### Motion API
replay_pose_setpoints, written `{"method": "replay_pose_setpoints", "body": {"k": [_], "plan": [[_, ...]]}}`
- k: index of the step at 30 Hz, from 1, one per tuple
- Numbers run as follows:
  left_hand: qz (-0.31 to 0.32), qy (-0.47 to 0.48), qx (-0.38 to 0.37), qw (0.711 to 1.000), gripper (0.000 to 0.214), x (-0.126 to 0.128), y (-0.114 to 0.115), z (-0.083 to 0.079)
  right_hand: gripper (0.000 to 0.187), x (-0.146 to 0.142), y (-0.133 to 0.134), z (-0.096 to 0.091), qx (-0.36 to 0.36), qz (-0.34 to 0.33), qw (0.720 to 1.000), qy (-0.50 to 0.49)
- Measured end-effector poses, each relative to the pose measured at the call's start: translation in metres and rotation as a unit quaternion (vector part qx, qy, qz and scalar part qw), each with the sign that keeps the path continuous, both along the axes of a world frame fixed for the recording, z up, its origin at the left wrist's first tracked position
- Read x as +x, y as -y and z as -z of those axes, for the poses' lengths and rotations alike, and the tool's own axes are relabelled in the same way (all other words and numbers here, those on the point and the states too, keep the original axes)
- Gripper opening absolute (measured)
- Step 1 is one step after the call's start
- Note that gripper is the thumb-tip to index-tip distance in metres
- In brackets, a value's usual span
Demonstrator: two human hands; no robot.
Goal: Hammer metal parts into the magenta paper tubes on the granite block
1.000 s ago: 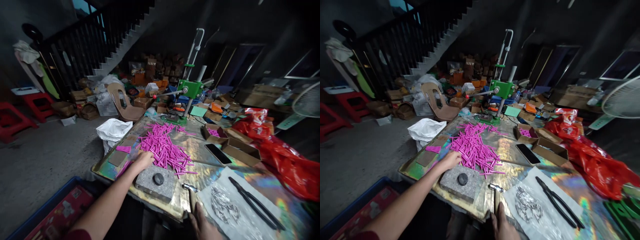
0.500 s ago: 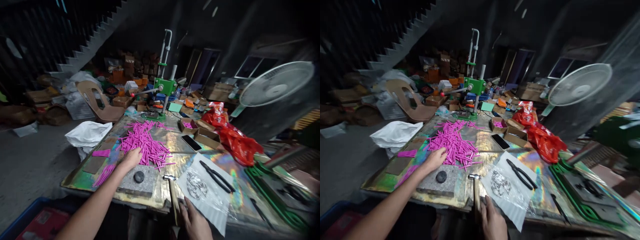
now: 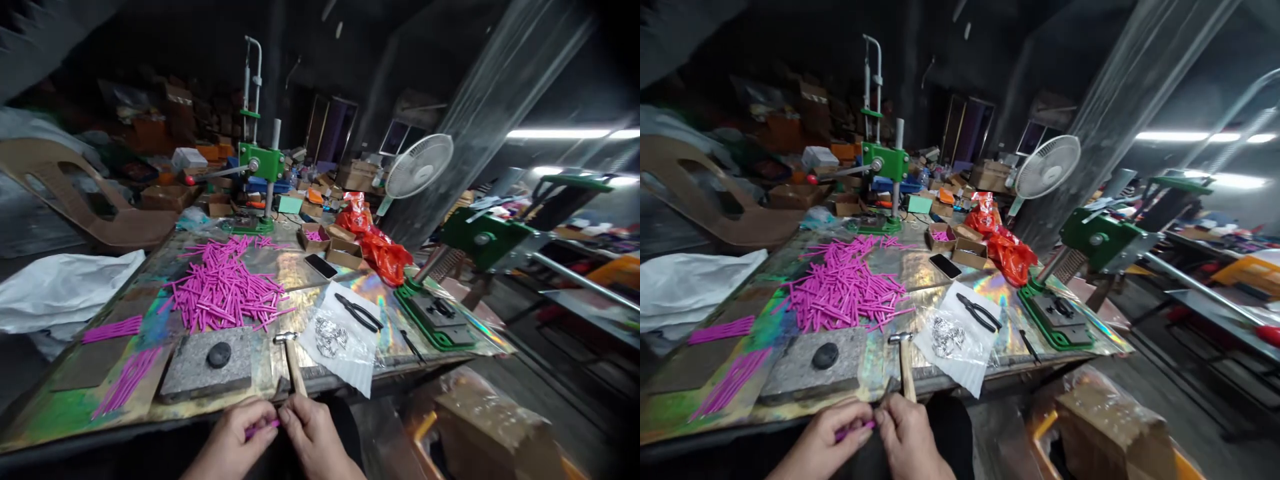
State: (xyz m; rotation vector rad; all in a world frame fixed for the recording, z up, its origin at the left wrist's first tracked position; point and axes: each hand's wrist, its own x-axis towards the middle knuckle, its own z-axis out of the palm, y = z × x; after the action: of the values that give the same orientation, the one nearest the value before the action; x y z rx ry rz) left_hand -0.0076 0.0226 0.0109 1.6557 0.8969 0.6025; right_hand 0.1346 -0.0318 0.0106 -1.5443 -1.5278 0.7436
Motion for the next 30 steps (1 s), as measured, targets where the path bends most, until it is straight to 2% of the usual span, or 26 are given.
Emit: {"method": "replay_pose_setpoints", "body": {"k": [2, 5, 9, 12, 14, 17, 19, 22, 24, 27, 30], "plan": [[-0.043, 0.039, -0.126, 0.990, 0.013, 0.001, 0.000, 0.005, 0.032, 0.001, 0.004, 0.004, -0.019, 0.009, 0.998, -0.060], [-0.126, 0.137, -0.256, 0.948, 0.030, 0.005, 0.004, 0.004, 0.034, -0.001, 0.006, 0.009, -0.042, 0.024, 0.978, -0.205], [-0.192, 0.236, -0.351, 0.886, 0.038, 0.019, 0.013, 0.003, 0.040, -0.014, 0.006, 0.019, -0.042, 0.053, 0.931, -0.358], [-0.192, 0.243, -0.385, 0.869, 0.040, 0.030, 0.019, 0.011, 0.037, -0.021, 0.007, 0.030, -0.019, 0.083, 0.919, -0.385], [-0.194, 0.231, -0.378, 0.875, 0.042, 0.034, 0.021, 0.017, 0.033, -0.016, 0.010, 0.034, -0.003, 0.082, 0.943, -0.321], [-0.225, 0.206, -0.334, 0.892, 0.044, 0.035, 0.021, 0.020, 0.027, 0.019, 0.008, 0.032, 0.027, 0.102, 0.990, -0.090], [-0.244, 0.197, -0.302, 0.900, 0.043, 0.033, 0.020, 0.018, 0.026, 0.056, 0.001, 0.028, 0.020, 0.162, 0.984, 0.077], [-0.253, 0.199, -0.287, 0.902, 0.043, 0.032, 0.019, 0.016, 0.025, 0.113, -0.019, 0.025, -0.001, 0.191, 0.970, 0.152], [-0.249, 0.199, -0.294, 0.901, 0.045, 0.033, 0.020, 0.016, 0.019, 0.141, -0.035, 0.029, -0.020, 0.174, 0.964, 0.200], [-0.233, 0.190, -0.302, 0.905, 0.045, 0.035, 0.023, 0.017, 0.017, 0.160, -0.053, 0.039, -0.052, 0.122, 0.956, 0.261], [-0.225, 0.185, -0.306, 0.906, 0.044, 0.036, 0.023, 0.018, 0.012, 0.162, -0.063, 0.049, -0.081, 0.077, 0.945, 0.309]]}}
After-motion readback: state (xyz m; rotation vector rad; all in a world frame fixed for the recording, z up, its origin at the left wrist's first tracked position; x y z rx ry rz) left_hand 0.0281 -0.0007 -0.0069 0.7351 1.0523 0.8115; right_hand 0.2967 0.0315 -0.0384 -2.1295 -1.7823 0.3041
